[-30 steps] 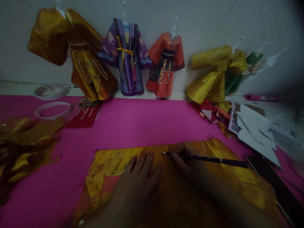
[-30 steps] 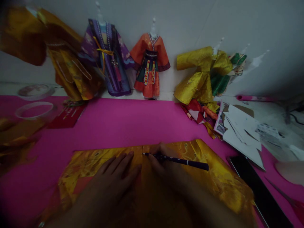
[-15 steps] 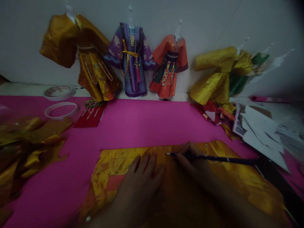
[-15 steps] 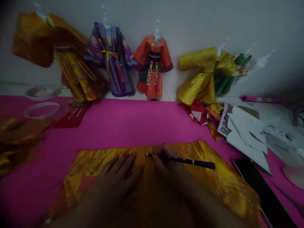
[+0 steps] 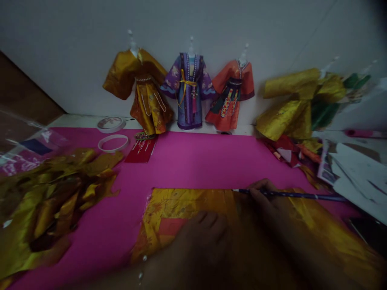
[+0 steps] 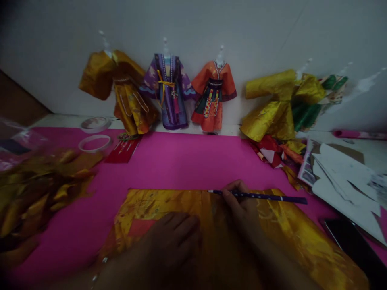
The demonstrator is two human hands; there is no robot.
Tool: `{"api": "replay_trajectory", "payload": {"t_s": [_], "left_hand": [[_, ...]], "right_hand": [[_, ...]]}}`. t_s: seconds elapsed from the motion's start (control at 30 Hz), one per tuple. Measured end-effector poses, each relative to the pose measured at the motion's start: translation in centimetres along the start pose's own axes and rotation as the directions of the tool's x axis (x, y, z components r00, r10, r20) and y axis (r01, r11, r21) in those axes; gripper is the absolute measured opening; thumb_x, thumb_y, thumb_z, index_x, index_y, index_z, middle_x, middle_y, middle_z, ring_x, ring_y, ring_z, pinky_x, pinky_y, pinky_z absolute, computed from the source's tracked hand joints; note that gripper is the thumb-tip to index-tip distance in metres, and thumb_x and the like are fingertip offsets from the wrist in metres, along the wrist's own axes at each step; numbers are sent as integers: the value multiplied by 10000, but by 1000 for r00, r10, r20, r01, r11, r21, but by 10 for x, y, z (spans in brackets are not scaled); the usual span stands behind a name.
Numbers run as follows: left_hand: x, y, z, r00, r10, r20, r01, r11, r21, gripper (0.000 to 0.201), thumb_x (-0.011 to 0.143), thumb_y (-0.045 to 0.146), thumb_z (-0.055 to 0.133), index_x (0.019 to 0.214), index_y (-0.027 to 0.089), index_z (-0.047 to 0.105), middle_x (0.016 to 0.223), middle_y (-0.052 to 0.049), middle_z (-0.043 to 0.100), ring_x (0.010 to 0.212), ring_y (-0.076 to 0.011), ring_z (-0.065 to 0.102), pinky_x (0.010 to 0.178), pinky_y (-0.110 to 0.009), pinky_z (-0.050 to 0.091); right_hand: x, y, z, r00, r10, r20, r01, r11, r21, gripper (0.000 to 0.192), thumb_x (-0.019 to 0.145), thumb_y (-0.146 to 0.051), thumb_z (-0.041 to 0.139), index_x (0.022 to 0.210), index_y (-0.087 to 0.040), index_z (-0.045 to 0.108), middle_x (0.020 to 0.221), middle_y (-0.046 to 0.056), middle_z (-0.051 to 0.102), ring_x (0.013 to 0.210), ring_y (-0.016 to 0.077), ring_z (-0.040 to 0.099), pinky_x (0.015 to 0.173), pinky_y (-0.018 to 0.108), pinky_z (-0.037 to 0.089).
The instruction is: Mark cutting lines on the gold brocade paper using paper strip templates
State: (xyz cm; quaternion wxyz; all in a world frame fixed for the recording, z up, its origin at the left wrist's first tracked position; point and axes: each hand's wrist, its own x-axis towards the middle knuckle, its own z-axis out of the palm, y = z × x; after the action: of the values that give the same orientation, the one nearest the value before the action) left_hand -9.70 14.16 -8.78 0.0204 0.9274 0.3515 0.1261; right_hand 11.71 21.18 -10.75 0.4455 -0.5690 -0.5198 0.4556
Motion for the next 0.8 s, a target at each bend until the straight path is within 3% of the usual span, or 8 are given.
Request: {"api": "replay_trajectory", "payload": {"t_s": [0.07,0.17,0.23,0.43,0.8], "left_hand": [[-1,-1,-2,998,62,-4,-62,998,-33,165,932,335,561,961,193,638,870,-22,658,703,-183,536,578,-343,411],[-3,-5,1,998,63,12,-62,998,-24,81,909,272,594,904,199,628,811,-14,628,660,-176,494,549,-346,358],[-3,-9,5,997,73,12,-73,997,-30,108,920,293,583,896,200,632,844,-34,642,716,-184,522,595,-346,378],[1,-12,1,979,202,24,-198,971,-133,238,963,297,505,1141,204,633,1138,-100,684,1011,-231,601,849,-359,459],[6,-8,-8,965,244,92,-238,969,-74,192,966,297,478,1064,205,615,1093,-90,666,965,-229,598,862,-363,444]], "right_hand": [[0,-1,1,999,29,18,-29,998,49,241,847,-448,669,809,-257,528,657,-27,616,551,168,532,491,267,400],[1,-1,4,999,-3,50,-2,993,115,242,860,-442,666,821,-261,510,648,-39,617,567,167,550,516,267,416],[3,0,6,996,-54,74,45,992,115,226,873,-431,654,825,-262,512,639,-45,605,585,168,555,543,271,426],[5,-3,9,983,-132,130,118,987,113,222,888,-452,607,826,-270,497,621,-49,581,578,183,561,570,304,444],[9,-4,15,981,-166,98,139,962,235,246,817,-448,649,784,-251,504,565,-60,585,518,153,529,541,276,416]]}}
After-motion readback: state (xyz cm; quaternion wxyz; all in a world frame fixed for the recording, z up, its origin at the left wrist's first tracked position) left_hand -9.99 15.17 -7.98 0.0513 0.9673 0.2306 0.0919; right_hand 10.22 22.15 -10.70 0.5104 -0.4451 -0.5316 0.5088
